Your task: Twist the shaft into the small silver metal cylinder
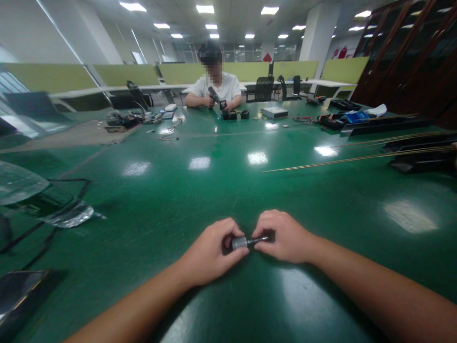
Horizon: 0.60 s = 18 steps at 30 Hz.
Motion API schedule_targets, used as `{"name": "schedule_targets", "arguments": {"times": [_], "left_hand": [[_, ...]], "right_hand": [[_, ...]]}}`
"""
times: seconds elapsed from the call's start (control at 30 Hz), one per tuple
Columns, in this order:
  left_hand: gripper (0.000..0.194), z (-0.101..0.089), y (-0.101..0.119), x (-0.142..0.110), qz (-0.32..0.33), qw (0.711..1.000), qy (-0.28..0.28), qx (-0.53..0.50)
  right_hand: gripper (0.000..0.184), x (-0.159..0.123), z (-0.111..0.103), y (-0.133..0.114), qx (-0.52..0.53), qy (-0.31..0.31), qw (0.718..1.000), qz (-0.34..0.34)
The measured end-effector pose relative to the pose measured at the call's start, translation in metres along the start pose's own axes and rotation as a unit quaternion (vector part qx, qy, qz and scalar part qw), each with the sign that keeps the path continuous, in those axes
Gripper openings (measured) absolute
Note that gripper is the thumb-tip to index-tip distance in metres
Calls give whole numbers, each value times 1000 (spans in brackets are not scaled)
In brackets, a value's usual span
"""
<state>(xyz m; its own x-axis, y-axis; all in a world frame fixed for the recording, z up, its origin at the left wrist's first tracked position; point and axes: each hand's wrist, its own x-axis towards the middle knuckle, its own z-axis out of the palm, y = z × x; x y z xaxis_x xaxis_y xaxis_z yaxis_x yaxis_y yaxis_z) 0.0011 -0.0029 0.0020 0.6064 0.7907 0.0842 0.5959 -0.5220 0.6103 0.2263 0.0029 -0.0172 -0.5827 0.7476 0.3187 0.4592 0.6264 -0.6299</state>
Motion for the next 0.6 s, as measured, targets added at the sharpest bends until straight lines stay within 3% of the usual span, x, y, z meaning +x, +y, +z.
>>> {"name": "schedule_targets", "arguments": {"times": [0.6], "left_hand": [[13,-1,1,0,-5,1000,-6,-8]], "right_hand": [[7,-3,-23,6,-26,-43,999,15]]}}
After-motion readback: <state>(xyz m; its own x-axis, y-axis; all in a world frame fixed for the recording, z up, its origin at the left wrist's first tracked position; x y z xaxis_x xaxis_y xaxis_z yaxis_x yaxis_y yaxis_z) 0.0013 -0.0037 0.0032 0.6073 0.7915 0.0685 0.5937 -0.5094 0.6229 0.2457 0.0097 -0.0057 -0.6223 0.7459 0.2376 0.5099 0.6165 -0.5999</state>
